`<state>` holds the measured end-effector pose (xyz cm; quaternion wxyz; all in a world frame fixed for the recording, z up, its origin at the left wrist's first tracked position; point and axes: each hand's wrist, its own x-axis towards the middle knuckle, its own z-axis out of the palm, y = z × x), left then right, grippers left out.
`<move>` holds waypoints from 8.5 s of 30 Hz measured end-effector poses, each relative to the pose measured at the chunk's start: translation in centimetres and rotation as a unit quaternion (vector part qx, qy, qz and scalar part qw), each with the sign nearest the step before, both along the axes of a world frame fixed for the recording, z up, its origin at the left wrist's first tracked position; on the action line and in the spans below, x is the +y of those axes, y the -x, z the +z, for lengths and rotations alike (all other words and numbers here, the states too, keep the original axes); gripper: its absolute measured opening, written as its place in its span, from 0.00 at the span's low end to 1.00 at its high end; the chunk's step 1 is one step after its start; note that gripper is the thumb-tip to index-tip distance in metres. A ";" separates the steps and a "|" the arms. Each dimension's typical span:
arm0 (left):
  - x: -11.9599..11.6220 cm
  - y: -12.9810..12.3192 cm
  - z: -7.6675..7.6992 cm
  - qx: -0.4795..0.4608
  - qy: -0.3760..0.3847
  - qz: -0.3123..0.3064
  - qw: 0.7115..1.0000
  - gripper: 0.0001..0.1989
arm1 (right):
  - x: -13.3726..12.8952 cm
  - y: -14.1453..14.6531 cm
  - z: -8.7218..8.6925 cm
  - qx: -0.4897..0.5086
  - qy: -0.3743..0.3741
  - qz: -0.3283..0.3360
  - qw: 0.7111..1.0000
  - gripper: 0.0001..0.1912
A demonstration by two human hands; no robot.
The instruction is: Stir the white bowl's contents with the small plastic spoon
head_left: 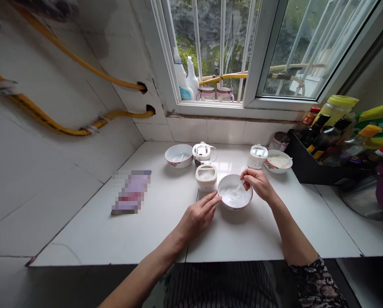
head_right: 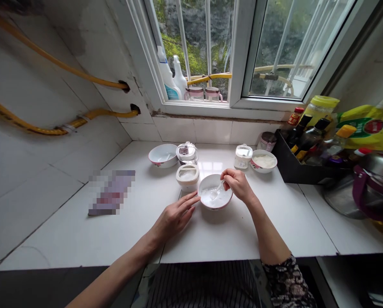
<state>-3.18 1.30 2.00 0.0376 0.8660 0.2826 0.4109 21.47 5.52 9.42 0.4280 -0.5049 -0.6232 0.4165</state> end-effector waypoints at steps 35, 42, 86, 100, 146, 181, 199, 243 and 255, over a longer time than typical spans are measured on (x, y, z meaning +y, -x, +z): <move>0.1 0.0 -0.8 -0.002 0.002 0.005 1.000 0.21 | -0.2 5.2 -0.1 -0.126 -0.314 -0.030 0.941 0.10; 0.2 -0.1 -0.8 -0.001 -0.003 0.008 1.000 0.20 | -0.7 3.6 0.9 -0.132 -0.339 -0.072 0.929 0.09; 0.0 0.0 -0.5 -0.004 0.017 0.006 1.000 0.21 | -0.3 1.3 -0.3 -0.099 -0.112 -0.047 0.988 0.10; 0.0 -0.1 -0.3 0.000 0.013 0.009 1.000 0.21 | 0.7 1.1 0.0 0.132 0.008 -0.069 0.989 0.07; 0.2 0.1 -0.7 -0.009 0.011 -0.004 1.000 0.20 | 0.4 0.9 -0.7 0.076 0.027 -0.064 0.995 0.08; 0.0 -0.1 -0.5 0.000 0.008 0.008 1.000 0.20 | 0.1 4.1 0.3 0.083 -0.099 -0.054 0.990 0.10; 0.1 0.0 -0.6 -0.005 0.006 0.003 1.000 0.22 | 0.2 1.7 -0.6 -0.158 -0.151 -0.063 0.974 0.10; 0.1 -0.1 -0.8 0.004 0.004 0.010 1.000 0.20 | 0.2 5.9 0.3 -0.224 -0.349 0.012 0.910 0.11; 0.0 -0.1 -0.5 0.005 0.008 0.003 1.000 0.20 | 0.4 1.0 0.3 -0.251 -0.171 -0.008 0.953 0.10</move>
